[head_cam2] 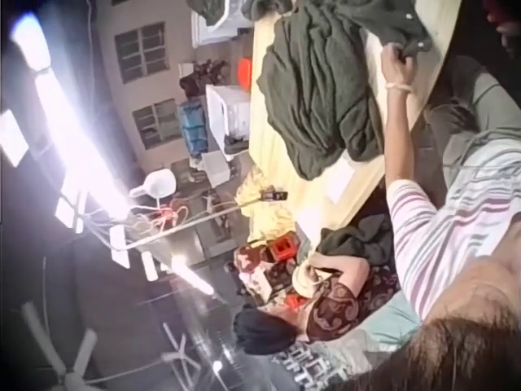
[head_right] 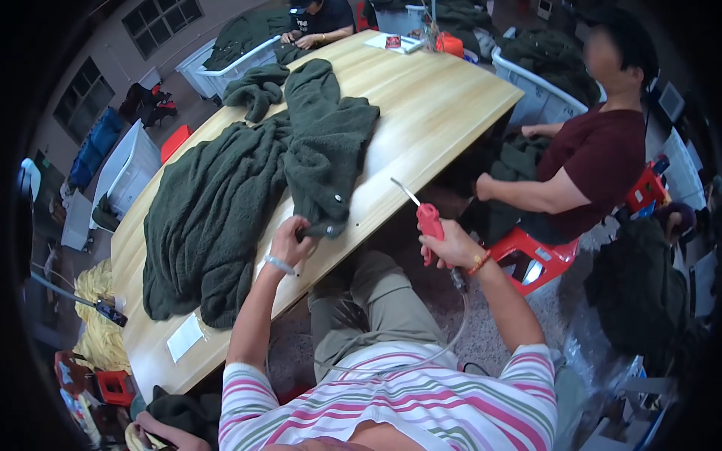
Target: Trimming loose threads from green fabric garments using scissors.
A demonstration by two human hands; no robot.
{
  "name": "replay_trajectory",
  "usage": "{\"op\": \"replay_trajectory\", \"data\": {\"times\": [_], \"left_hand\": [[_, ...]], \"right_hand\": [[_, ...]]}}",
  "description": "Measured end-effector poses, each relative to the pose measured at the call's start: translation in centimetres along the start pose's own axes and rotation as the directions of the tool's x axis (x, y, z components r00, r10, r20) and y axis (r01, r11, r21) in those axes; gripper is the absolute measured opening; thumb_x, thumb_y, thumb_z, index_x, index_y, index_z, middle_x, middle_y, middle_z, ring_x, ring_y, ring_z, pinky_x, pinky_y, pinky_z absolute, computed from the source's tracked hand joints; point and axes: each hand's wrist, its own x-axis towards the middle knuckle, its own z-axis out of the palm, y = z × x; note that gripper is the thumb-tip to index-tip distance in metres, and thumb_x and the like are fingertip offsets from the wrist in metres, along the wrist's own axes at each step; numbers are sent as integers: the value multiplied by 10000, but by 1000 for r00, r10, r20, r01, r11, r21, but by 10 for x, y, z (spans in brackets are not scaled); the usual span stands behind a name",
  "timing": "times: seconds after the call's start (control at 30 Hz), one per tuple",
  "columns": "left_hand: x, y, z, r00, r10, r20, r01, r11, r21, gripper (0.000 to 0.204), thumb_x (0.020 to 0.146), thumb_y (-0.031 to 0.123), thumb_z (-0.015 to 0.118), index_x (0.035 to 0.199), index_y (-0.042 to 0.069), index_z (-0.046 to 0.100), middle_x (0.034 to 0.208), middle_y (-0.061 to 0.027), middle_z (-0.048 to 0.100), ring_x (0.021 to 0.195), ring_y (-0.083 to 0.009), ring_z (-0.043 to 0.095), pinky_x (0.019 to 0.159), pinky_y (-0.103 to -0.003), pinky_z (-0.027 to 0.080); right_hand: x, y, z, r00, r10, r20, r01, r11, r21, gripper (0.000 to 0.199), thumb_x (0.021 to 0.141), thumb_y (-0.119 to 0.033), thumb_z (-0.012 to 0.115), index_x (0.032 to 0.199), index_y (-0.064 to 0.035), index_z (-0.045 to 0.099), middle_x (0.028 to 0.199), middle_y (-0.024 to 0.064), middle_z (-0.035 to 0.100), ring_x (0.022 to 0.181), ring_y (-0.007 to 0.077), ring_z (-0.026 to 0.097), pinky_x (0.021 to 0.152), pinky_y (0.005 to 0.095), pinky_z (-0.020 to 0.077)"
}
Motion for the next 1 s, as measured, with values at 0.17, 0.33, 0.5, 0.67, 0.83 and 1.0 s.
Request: {"op": "replay_trajectory", "data": {"times": [0.17,0.33,0.5,0.67,0.83,1.0], "left_hand": [[-84,21,-35,999,-38,-24,39,999,29,248,622,-10,603,860,11,535,793,-103,514,734,-236,525,666,-302,439],[-109,50,-40,999,11,-36,-1,961,277,417,569,18,693,967,44,569,1006,-132,528,953,-316,521,853,-393,421],[-115,42,-26,970,237,52,-235,859,454,483,607,63,685,1081,84,596,1085,-121,539,1037,-318,518,887,-430,406],[-106,30,-27,967,250,42,-248,899,362,391,605,1,630,988,73,601,1020,-105,570,971,-311,548,834,-409,434],[-100,17,-37,957,217,-194,-163,951,262,322,569,-75,574,864,55,573,965,-116,599,889,-315,577,767,-399,459],[-88,11,-32,965,171,-200,-70,900,430,296,652,-34,566,929,59,613,1057,-122,597,1005,-319,560,854,-411,441]], "right_hand": [[36,-3,11,997,-64,48,53,977,205,331,914,-161,577,1184,14,497,720,74,630,593,144,650,426,225,486],[103,-12,50,961,-108,255,17,942,335,416,930,-221,565,1286,-22,485,789,93,662,677,155,676,480,202,498],[128,-41,81,944,-172,283,72,940,332,420,870,-133,635,1262,-38,520,827,17,592,613,98,627,512,215,536],[155,-69,64,955,-171,242,101,956,276,413,878,-171,638,1237,3,532,781,6,583,597,66,569,524,208,527],[215,-122,2,957,-288,28,282,950,134,339,886,-217,639,1142,-6,569,758,51,620,596,105,612,515,204,522],[269,-159,-79,853,-439,-282,370,890,-268,241,869,-250,642,896,-13,612,696,74,631,522,129,607,484,247,513]]}}
